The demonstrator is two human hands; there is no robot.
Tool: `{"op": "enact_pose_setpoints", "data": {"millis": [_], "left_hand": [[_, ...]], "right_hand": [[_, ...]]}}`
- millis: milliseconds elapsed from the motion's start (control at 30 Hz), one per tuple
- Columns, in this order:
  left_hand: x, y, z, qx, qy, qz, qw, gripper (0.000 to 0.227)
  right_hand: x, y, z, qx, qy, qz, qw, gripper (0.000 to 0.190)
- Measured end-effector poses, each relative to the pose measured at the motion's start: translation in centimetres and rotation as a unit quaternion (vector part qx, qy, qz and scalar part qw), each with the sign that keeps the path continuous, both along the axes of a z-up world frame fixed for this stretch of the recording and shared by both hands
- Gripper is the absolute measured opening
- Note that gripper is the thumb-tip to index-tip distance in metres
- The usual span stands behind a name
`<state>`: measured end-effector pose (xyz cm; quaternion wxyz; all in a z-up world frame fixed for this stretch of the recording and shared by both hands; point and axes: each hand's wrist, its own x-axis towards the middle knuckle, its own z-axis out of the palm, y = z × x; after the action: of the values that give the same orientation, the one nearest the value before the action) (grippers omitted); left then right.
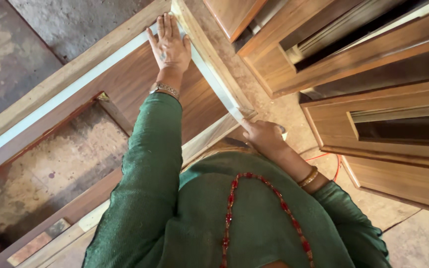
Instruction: The person applies masking tape along the edges of a wooden frame, smoothing it down and cutting pieces as needed. They work on multiple sides of the frame, ensuring the tape adheres properly to the wood surface.
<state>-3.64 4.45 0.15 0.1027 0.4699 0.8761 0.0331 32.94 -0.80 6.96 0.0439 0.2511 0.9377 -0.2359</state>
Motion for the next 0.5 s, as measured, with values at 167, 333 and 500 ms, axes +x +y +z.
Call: {"op": "enact_pose_setpoints", "data": {"millis": [167, 333, 500], "left_hand": [[-0.3, -0.3, 1.1, -0.055, 0.019, -0.012, 0.998, 0.064], [-0.2, -0.7, 5.2, -0.096, 0.039, -0.016, 0.994, 0.062], [-3.3, -4.1, 7.2, -0.090, -0.186, 0.129, 0.970, 0.055]], "right_hand": [[0.2, -0.3, -0.7, -0.006, 0.004, -0.021, 1.000, 0.043], [0.7, -0.3, -2.3, 0.023, 0.007, -0.012, 1.000, 0.050], [1.1, 0.4, -3.3, 0.001, 0.126, -0.008, 0.992, 0.046]]}}
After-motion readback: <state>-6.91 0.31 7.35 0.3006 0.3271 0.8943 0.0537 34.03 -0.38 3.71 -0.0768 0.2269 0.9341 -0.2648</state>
